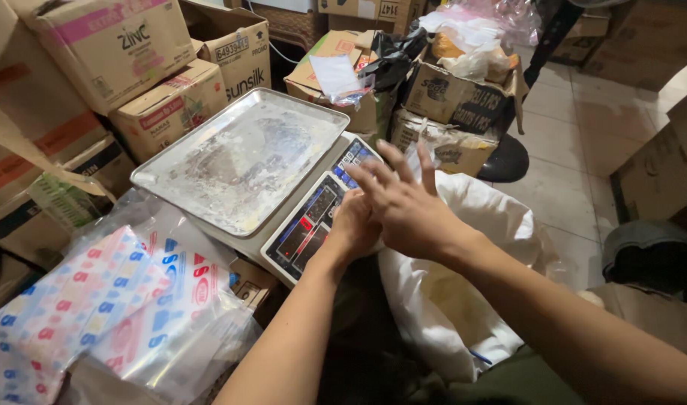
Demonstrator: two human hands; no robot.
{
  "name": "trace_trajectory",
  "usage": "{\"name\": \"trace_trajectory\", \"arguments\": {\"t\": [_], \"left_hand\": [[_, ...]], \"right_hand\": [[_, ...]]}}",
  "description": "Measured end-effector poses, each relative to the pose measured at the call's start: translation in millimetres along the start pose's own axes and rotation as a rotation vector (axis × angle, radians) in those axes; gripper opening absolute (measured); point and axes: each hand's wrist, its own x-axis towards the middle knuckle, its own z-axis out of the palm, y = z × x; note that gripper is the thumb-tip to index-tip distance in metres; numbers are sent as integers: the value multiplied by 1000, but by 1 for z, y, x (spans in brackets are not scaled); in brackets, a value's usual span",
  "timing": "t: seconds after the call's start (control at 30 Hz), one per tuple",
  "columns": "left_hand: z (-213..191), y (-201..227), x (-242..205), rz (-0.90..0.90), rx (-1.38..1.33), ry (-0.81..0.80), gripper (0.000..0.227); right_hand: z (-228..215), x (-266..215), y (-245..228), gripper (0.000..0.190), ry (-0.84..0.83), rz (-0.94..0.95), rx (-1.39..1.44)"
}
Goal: The person scoops a white powder from a large sack into small plastic bags using a blue scoop, weighs each bag on a digital scale, and ties the bags shut. The person repeats this process multiple times, adjusting the powder to reach the target weight before sealing each bag.
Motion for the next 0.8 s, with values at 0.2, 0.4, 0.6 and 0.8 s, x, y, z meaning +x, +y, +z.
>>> {"name": "trace_trajectory", "arguments": {"t": [0.2,0.4,0.6,0.8], "left_hand": [[1,0,-4,72,158,-49,31],[-23,3,-1,367,243,-258,29],[-51,17,-5,457,280,-428,32],[-60,57,18,354,135,-495,23]], "right_hand": [[-7,-20,27,34,-576,358,347],[-22,-36,41,32,-717,428,382],[-7,-71,61,24,-717,413,819],[28,-103,74,29,-393,591,1639]]}}
